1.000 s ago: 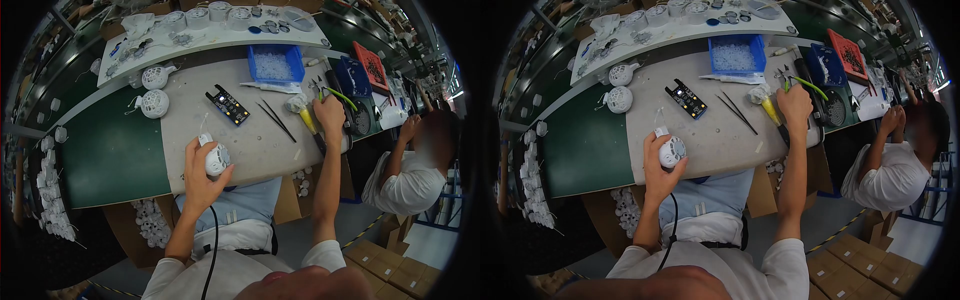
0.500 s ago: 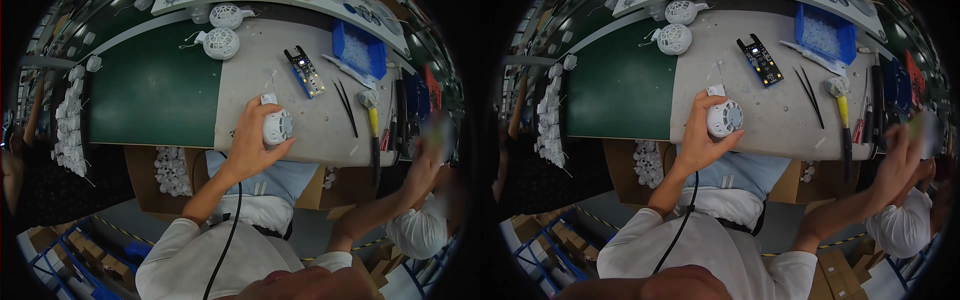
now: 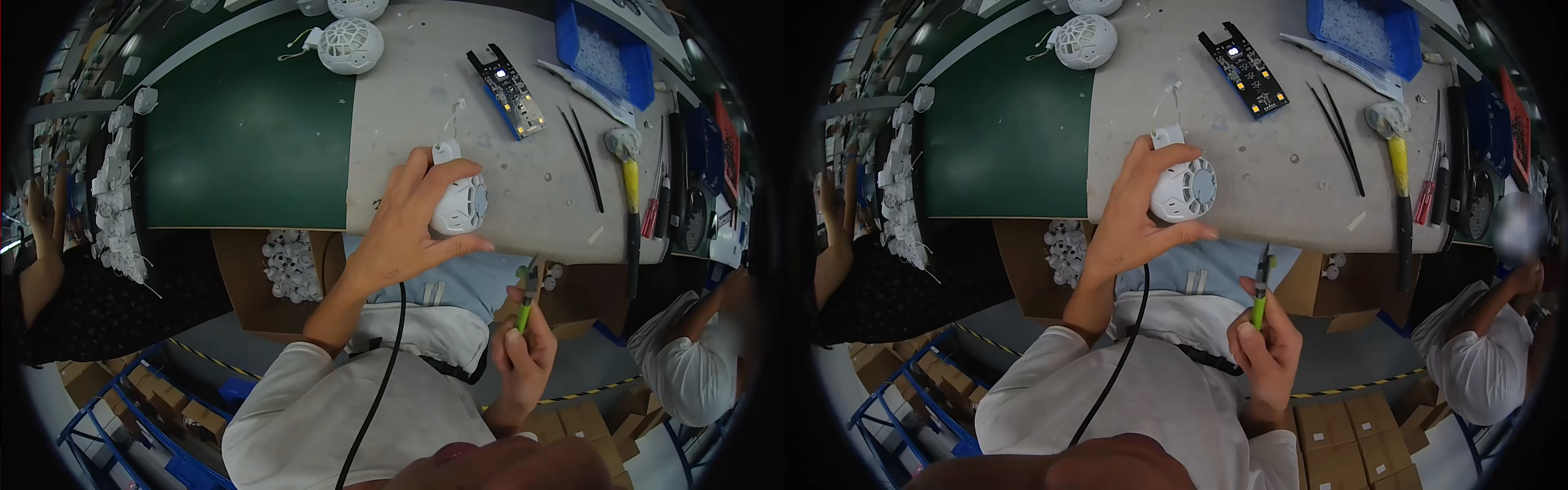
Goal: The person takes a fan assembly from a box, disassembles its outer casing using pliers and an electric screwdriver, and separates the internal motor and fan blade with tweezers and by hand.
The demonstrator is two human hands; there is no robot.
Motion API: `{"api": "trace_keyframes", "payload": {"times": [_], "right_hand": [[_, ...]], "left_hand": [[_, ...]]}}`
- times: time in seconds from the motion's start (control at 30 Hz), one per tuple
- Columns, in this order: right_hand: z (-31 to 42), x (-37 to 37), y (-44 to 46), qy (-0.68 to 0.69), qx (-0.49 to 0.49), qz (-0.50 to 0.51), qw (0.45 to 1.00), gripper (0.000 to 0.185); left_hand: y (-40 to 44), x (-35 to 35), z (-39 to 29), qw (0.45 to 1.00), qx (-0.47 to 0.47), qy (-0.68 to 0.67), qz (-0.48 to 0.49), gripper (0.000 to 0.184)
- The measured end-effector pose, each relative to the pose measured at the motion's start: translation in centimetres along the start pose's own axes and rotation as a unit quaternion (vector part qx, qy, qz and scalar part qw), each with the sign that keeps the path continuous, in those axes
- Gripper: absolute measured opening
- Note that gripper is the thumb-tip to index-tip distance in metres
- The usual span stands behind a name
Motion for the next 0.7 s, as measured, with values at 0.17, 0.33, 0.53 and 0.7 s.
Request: {"api": "trace_keyframes", "payload": {"times": [0.17,0.33,0.53,0.7], "right_hand": [[-0.1,-1.7,1.5,-0.010,0.004,-0.009,1.000,0.047],[1.3,-0.1,1.3,-0.030,0.103,-0.005,0.994,0.045],[4.5,1.8,2.1,-0.235,0.272,-0.117,0.926,0.039],[7.6,0.8,1.4,-0.272,0.300,-0.241,0.882,0.036]], "left_hand": [[-0.2,0.1,-0.2,1.000,0.010,-0.005,0.021,0.074],[-0.3,0.2,-0.2,0.999,0.022,-0.013,0.019,0.069],[-0.4,-1.0,1.1,0.999,-0.037,-0.011,-0.025,0.075],[-1.2,-1.6,1.9,0.945,-0.033,-0.223,-0.235,0.082]]}}
Point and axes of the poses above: each hand's wrist, its own y-axis towards the middle knuckle, its own x-axis out of the back of the hand, z = x × y, the point moved 1 cm from there along y, towards the middle knuckle, and after that the axes turned 2 degrees about -z, right-handed, at the moved point
